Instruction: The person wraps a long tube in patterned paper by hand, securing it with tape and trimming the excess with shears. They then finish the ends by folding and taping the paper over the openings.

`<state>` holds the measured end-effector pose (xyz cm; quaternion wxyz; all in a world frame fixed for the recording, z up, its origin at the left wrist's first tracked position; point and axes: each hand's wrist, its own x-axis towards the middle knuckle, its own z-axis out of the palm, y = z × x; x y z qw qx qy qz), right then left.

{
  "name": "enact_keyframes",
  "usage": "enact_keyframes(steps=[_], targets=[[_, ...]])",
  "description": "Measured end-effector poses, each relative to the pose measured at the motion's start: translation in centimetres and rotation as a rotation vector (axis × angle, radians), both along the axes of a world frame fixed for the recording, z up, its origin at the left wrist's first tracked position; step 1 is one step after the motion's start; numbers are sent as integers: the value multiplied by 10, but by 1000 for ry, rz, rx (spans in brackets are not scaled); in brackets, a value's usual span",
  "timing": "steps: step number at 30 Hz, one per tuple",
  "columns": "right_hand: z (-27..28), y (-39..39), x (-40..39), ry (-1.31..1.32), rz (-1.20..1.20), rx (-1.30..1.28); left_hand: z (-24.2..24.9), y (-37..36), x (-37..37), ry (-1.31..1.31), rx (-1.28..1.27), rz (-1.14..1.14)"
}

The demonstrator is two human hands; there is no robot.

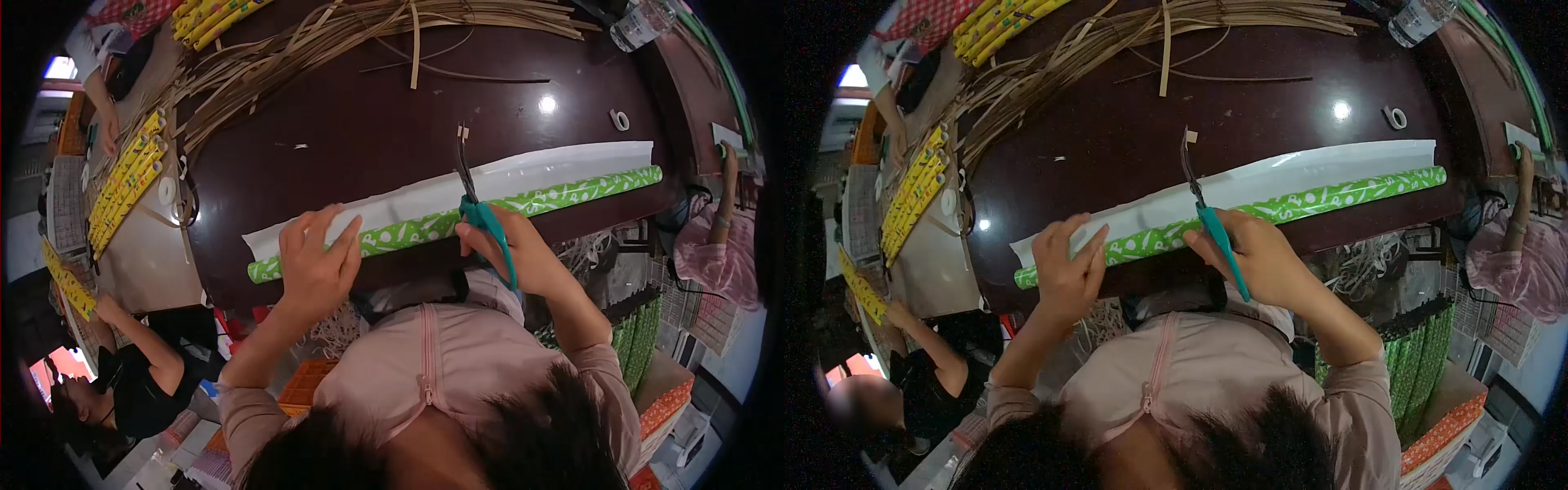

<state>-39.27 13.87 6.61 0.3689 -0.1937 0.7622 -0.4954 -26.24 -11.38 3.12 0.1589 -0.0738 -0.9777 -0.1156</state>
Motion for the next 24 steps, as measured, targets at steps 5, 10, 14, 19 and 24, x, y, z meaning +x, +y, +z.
enact_keyframes(steps=[5,10,14,19,24], targets=[[9,-8,0,104,29,117,-4,5,-34,-88,174,207],[28,-16,-4,86,136,319,-6,3,-45,-250,360,290],[29,-20,-12,185,280,363,-15,4,-41,-186,366,286],[36,-23,-25,-407,417,277,-21,7,-38,9,323,288],[36,-44,-34,-747,524,287,-23,5,-36,14,345,277]])
